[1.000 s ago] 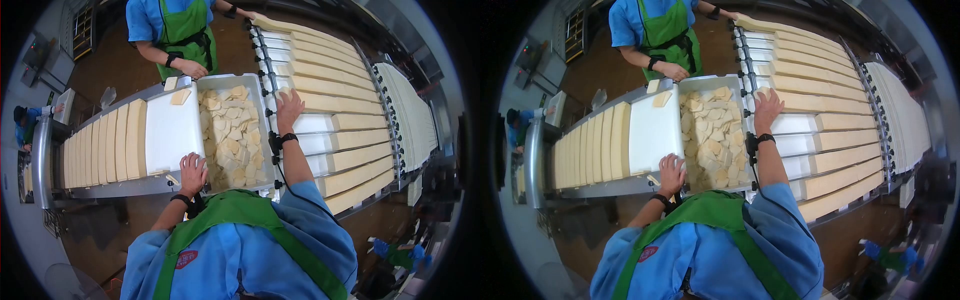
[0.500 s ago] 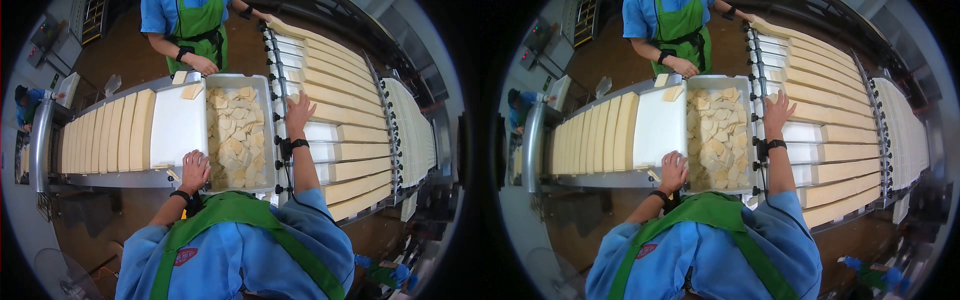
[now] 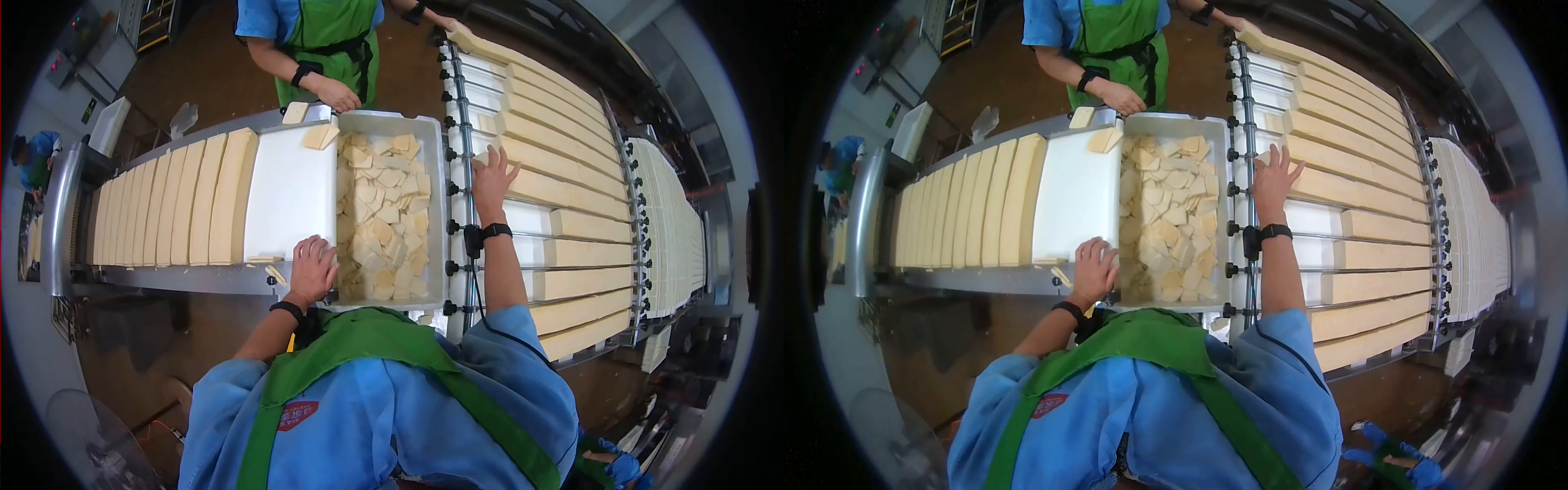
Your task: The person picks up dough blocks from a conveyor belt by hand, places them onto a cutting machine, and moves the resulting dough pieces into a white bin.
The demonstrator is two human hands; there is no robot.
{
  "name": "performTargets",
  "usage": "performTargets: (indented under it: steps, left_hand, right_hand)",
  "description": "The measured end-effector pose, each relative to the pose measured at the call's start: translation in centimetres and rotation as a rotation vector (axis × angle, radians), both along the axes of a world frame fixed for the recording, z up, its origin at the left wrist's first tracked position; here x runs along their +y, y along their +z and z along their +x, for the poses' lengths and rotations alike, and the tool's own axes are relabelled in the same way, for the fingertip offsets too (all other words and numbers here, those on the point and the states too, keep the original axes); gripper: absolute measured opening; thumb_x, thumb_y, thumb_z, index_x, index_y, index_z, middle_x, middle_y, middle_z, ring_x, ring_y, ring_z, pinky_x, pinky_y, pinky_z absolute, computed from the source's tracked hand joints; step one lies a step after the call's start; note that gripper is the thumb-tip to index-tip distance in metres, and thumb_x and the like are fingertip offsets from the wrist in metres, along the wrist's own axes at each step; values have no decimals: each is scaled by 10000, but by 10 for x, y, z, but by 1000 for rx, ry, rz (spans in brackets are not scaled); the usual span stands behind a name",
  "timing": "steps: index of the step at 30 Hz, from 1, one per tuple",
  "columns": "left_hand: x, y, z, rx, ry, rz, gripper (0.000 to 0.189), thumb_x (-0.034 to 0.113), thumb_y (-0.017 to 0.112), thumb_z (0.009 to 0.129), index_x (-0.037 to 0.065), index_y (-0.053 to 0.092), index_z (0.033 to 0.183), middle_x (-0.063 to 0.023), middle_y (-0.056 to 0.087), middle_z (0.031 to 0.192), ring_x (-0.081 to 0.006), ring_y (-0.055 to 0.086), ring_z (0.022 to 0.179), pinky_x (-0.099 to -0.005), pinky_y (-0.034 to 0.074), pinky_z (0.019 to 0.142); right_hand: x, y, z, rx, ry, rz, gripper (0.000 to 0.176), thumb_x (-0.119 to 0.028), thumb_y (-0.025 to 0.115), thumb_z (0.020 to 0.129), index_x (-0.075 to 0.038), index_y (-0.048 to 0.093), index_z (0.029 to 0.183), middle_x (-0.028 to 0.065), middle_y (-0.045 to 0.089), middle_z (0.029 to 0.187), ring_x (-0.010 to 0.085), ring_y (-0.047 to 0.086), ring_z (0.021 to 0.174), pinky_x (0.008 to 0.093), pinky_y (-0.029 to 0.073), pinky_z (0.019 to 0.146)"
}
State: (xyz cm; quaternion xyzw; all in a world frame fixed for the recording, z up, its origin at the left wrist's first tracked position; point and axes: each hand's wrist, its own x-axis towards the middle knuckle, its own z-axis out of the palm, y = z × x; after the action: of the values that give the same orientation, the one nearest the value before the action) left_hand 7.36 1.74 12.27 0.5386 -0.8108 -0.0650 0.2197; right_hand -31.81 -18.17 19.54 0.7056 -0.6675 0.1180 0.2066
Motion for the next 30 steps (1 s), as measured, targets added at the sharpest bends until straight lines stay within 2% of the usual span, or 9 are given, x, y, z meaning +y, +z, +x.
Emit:
performTargets:
  steps: [8, 14, 17, 19, 22, 24, 26, 29, 30]
  left_hand:
    - [0, 4, 1, 37, -14, -3, 382, 231, 654, 834, 89, 611, 1186, -162, 522, 1211, -369, 444, 1254, -522, 330, 1053]
    - [0, 0, 2, 18, -12, 21, 364, 276, 622, 884, 89, 605, 1195, -147, 522, 1229, -342, 418, 1289, -512, 293, 1097]
    - [2, 6, 5, 47, -22, 14, 380, 258, 620, 887, 83, 594, 1223, -155, 505, 1257, -354, 401, 1302, -529, 284, 1103]
    - [5, 11, 8, 97, -21, -7, 394, 238, 617, 888, 78, 585, 1247, -164, 488, 1284, -368, 386, 1309, -544, 278, 1105]
    - [15, 24, 28, 155, 136, -51, 409, 208, 601, 902, 69, 561, 1285, -187, 458, 1309, -388, 370, 1310, -559, 267, 1097]
    - [24, 28, 44, 213, 361, -79, 406, 199, 587, 914, 65, 554, 1296, -199, 443, 1317, -392, 366, 1304, -555, 258, 1090]
    - [34, 31, 63, 245, 622, -80, 432, 222, 575, 939, 51, 520, 1332, -212, 395, 1346, -393, 370, 1277, -544, 245, 1075]
    - [40, 30, 85, 293, 1091, -6, 506, 243, 585, 939, 42, 456, 1385, -215, 358, 1360, -390, 376, 1254, -546, 241, 1068]
    - [42, 26, 96, 337, 1176, 66, 616, 292, 624, 918, 33, 389, 1424, -229, 342, 1351, -407, 381, 1241, -541, 263, 1067]
  right_hand:
    - [-2, 2, -5, 19, -8, 41, 198, -191, 691, 826, -249, 768, 999, 64, 553, 1354, 298, 388, 1384, 700, 139, 1132]
    - [2, -5, -9, -147, -65, 106, 310, -160, 701, 806, -264, 727, 1097, 24, 531, 1396, 239, 406, 1378, 699, 179, 1119]
    - [3, -9, -11, -160, -77, 125, 481, -126, 678, 808, -274, 637, 1264, 6, 507, 1426, 230, 413, 1376, 702, 195, 1110]
    - [3, -12, -10, -237, -71, 94, 620, -122, 668, 804, -275, 519, 1387, 20, 494, 1440, 241, 413, 1378, 709, 197, 1102]
    - [1, -12, -11, -256, -111, 130, 785, -124, 654, 801, -262, 352, 1512, 45, 473, 1459, 260, 411, 1381, 720, 196, 1094]
    - [-1, -16, -16, -245, -110, 163, 839, -144, 648, 814, -245, 268, 1554, 76, 460, 1472, 288, 395, 1396, 727, 192, 1090]
    - [-7, -27, -25, -189, -132, 225, 824, -178, 642, 850, -236, 238, 1566, 76, 389, 1544, 324, 328, 1442, 736, 179, 1088]
    - [-6, -23, -25, -117, -184, 422, 656, -386, 439, 1006, -228, 176, 1586, 53, 219, 1641, 365, 200, 1498, 762, 128, 1085]
    - [-4, -17, -17, -66, -197, 432, 662, -418, 444, 1009, -210, 188, 1583, 100, 214, 1635, 366, 208, 1494, 764, 147, 1077]
